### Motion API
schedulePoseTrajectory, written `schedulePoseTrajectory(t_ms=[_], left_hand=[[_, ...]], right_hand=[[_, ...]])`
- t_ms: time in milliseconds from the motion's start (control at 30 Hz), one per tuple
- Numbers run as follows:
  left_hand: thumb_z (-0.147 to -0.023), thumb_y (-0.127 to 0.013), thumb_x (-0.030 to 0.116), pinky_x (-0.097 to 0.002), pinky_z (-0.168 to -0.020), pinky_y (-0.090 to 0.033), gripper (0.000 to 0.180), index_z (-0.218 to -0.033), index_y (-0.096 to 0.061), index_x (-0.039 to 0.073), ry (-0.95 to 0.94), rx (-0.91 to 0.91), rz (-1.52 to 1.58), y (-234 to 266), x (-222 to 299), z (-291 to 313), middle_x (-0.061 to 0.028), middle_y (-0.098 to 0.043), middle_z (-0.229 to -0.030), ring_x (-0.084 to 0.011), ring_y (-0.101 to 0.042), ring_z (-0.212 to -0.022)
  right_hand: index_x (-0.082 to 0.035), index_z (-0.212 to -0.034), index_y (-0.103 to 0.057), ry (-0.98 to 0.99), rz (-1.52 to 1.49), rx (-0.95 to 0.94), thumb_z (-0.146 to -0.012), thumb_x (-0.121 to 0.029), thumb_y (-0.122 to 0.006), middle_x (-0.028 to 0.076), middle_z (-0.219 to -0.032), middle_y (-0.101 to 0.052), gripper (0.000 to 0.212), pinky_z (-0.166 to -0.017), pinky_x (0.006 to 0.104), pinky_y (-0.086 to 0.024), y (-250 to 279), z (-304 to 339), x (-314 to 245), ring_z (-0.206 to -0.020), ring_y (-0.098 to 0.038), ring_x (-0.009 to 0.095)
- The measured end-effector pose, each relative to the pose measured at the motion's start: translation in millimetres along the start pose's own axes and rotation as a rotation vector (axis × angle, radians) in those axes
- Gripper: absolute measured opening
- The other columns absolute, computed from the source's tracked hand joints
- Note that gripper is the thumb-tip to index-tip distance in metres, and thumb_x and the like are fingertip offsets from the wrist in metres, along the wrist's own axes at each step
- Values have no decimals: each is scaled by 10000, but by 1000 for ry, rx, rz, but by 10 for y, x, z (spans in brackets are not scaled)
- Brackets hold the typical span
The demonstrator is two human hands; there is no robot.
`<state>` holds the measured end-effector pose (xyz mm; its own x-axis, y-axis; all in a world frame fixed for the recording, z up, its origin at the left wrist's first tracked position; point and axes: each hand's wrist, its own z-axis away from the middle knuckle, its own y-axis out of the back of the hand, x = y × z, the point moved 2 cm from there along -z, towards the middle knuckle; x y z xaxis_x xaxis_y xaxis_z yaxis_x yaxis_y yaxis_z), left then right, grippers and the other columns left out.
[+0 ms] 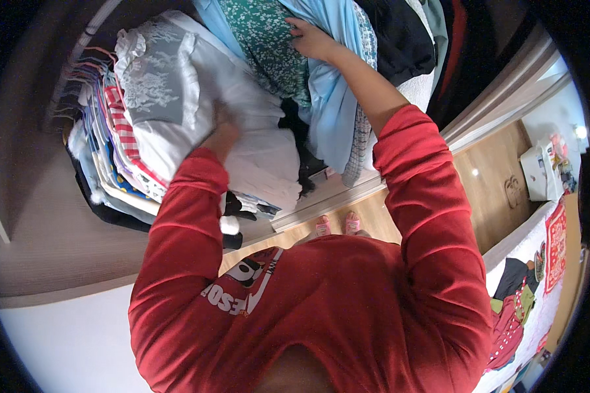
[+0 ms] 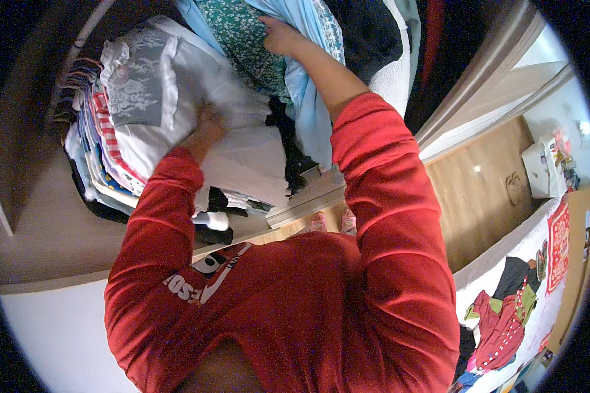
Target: The person picks up clothes from a bed, places them on hangers, and hangs them in a closet. They handle various items including pants, shirts, and sweaters, organizing them on the closet rod.
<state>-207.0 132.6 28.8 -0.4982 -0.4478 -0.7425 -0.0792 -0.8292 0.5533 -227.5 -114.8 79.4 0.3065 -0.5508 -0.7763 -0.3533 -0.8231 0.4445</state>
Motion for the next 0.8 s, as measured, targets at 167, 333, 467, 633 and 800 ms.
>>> schedulePoseTrajectory(t_ms=[167,333,467,633,800], left_hand=[[-850,-343,448,-626,-955,-17,608,-1341,-217,113,272,-318,-433,-1131,-287,-110,-123,-89,-1412,-378,-28,-1283],[-828,-424,373,-620,-946,-111,530,-1275,-355,95,139,-291,68,-1013,-52,-761,-147,-235,-1365,-350,-187,-1258],[-829,-421,346,-588,-963,-134,492,-1251,-392,95,-38,417,173,-824,147,-1748,-144,-281,-1346,-336,-240,-1243],[-832,-397,366,-577,-975,-115,508,-1259,-381,91,-179,579,182,-575,180,-2167,-148,-275,-1348,-335,-234,-1246],[-836,-374,386,-566,-988,-95,525,-1268,-369,88,-120,448,-2,-1439,-344,-2081,-152,-270,-1350,-335,-227,-1250]], right_hand=[[-128,-1257,-372,87,6,-24,-774,-16,-465,142,-1074,-527,505,-767,288,-444,-75,102,-23,-915,-546,219],[-27,-1152,-463,184,19,-110,-781,-18,-481,123,-989,-573,371,-780,279,-440,-173,176,-31,-898,-554,195],[15,-1079,-505,87,-145,-287,-810,-26,-472,85,-915,-591,274,-784,259,-434,-167,610,-367,-855,-554,151],[11,-1070,-516,-154,-268,-299,-839,-50,-481,56,-913,-581,241,-793,242,-429,31,1796,-387,-847,-539,117],[33,-1016,-520,-756,-70,127,-847,-159,-516,71,-886,-571,256,-728,257,-435,353,3790,162,-814,-531,132]])
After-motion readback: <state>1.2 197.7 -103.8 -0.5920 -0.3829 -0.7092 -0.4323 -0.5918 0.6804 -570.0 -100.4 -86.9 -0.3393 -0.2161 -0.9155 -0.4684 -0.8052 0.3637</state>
